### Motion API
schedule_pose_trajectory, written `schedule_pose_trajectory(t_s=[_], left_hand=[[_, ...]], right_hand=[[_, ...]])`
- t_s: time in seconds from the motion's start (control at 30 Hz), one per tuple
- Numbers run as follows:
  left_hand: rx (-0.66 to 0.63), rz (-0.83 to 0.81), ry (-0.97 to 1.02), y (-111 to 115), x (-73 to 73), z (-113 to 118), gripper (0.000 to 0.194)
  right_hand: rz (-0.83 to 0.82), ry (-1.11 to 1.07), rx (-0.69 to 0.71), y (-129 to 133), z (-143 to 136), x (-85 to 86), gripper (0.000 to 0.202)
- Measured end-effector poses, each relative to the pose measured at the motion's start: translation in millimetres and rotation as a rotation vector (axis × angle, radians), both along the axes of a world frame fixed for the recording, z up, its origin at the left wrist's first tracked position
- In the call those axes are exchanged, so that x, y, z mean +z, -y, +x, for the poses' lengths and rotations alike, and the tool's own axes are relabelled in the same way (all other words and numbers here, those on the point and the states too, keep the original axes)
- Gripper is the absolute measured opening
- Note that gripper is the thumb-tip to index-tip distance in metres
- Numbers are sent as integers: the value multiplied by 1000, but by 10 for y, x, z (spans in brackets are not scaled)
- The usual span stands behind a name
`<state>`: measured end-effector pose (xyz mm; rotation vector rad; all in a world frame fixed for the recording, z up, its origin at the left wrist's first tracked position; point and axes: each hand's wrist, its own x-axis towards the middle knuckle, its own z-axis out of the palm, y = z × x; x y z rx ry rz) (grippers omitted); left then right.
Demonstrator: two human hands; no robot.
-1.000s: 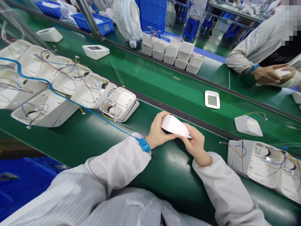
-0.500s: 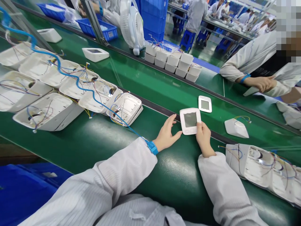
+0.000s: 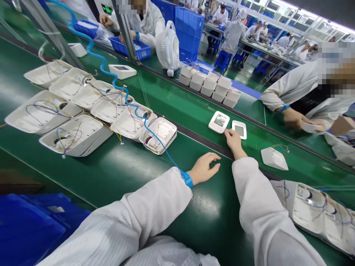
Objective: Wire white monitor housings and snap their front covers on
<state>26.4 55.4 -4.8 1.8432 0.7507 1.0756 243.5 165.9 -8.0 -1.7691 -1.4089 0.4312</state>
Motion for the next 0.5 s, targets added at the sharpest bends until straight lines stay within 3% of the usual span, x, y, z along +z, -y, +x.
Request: schedule_pose_trajectory(t_s=[0.2, 0.33, 0.5], left_hand=[[-22, -10, -4, -6, -5, -5, 18], [-24, -34, -17, -5, -1, -6, 18], [-24, -188, -33, -17, 38, -10, 25]], right_hand=[[-19, 309, -77, 84, 174, 10, 38], [44, 233, -117, 331, 169, -1, 35], [188, -29, -266, 829, 85, -46, 58]])
